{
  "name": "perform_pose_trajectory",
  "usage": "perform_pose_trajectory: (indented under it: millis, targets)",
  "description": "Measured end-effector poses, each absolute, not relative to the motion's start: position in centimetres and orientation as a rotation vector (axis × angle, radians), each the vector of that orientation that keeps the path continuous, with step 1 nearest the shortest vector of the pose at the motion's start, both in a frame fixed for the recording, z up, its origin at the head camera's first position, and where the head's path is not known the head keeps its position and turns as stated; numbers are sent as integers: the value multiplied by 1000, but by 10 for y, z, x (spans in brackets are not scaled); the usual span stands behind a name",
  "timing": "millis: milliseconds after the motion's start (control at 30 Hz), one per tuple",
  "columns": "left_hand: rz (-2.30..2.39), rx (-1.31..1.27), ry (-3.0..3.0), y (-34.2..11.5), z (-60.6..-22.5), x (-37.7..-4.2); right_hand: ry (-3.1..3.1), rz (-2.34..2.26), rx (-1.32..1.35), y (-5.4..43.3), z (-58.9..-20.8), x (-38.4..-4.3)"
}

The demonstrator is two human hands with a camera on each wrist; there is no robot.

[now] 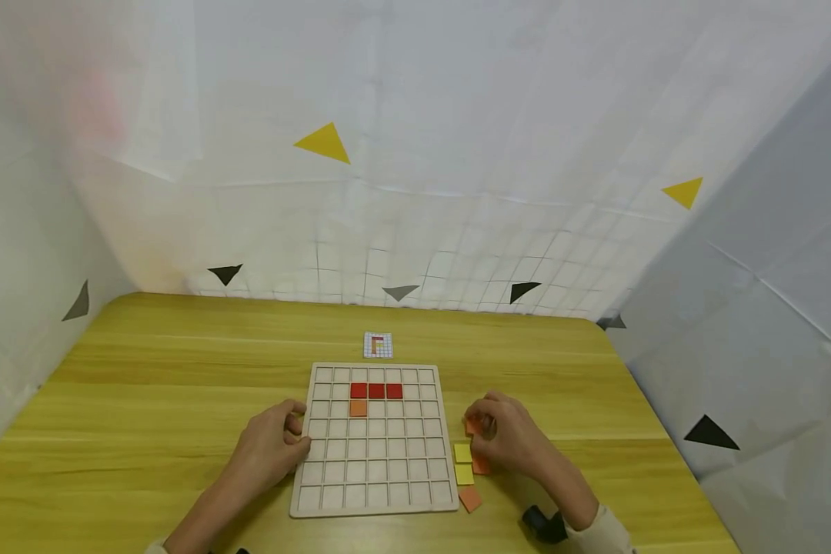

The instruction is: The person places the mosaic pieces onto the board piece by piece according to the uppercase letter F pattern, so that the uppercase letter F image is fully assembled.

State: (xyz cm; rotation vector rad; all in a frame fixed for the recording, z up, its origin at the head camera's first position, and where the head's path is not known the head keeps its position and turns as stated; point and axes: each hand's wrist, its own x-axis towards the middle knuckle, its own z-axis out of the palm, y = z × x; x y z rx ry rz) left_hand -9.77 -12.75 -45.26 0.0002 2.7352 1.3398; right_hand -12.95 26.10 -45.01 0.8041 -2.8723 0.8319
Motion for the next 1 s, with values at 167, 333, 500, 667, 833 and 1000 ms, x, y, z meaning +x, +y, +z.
perform_pose_trajectory:
  millis: [167, 333, 500, 667, 833, 1000]
  targets:
    - [1339, 2, 2731, -127, -452, -97, -2864, 861, 794, 260, -447, -129]
    - [1338, 4, 2729, -127, -452, -96, -2843, 872, 809, 255, -445, -129]
    - [1329, 14, 2748, -127, -453, -97, -2826, 876, 822, 247, -443, -129]
    - [1347, 16, 2740, -127, -454, -97, -2816, 895, 857, 240, -444, -129]
    - [1354, 11, 2737, -127, -454, -97, -2822, 903, 879, 233, -446, -130]
    - [1354, 13, 2739, -127, -453, -97, -2820, 927, 898, 226, -445, -130]
